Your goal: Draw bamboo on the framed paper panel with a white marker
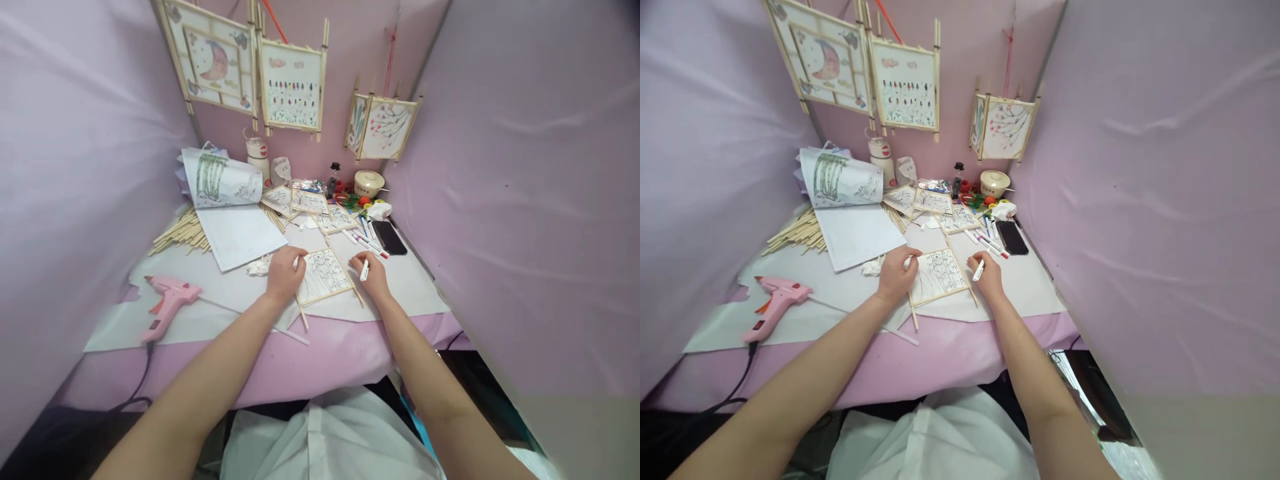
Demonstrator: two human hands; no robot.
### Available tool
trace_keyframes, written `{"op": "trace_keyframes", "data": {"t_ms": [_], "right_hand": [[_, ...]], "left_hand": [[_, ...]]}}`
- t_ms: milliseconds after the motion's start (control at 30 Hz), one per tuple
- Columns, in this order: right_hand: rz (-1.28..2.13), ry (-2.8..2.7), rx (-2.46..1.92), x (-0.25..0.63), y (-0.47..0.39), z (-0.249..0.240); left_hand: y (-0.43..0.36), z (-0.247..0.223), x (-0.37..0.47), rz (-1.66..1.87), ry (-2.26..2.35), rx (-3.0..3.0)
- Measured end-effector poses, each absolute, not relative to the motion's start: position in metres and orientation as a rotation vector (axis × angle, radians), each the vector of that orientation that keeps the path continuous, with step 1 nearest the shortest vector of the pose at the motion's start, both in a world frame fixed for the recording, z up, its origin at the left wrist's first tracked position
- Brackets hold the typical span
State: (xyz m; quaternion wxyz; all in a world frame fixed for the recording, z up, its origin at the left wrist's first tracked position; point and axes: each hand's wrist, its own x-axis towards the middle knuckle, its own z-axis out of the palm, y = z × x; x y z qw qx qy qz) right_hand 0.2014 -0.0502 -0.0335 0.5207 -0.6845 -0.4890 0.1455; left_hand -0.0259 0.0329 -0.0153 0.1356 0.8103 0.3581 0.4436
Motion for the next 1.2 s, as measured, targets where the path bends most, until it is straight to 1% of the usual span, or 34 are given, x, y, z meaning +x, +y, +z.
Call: {"op": "trace_keyframes", "data": {"t_ms": [133, 267, 533, 767, 967, 1200], "right_hand": [[0.281, -1.193, -1.782, 0.194, -0.059, -0.033], [0.295, -1.268, -1.867, 0.186, -0.07, -0.035], [0.287, -1.325, -1.789, 0.179, -0.077, -0.039], [0.342, -1.016, -1.545, 0.177, -0.08, -0.039], [0.336, -0.935, -1.442, 0.177, -0.079, -0.045], [0.272, -0.944, -1.493, 0.174, -0.081, -0.043]], "left_hand": [[0.038, -0.019, -0.026, 1.251, 1.15, 2.33], [0.043, -0.029, -0.024, 1.206, 1.273, 2.292], [0.053, -0.037, -0.023, 1.24, 1.182, 2.2], [0.05, -0.031, -0.022, 1.301, 1.064, 2.086], [0.045, -0.031, -0.021, 1.197, 1.094, 2.01], [0.037, -0.023, -0.022, 1.069, 1.088, 1.998]]}}
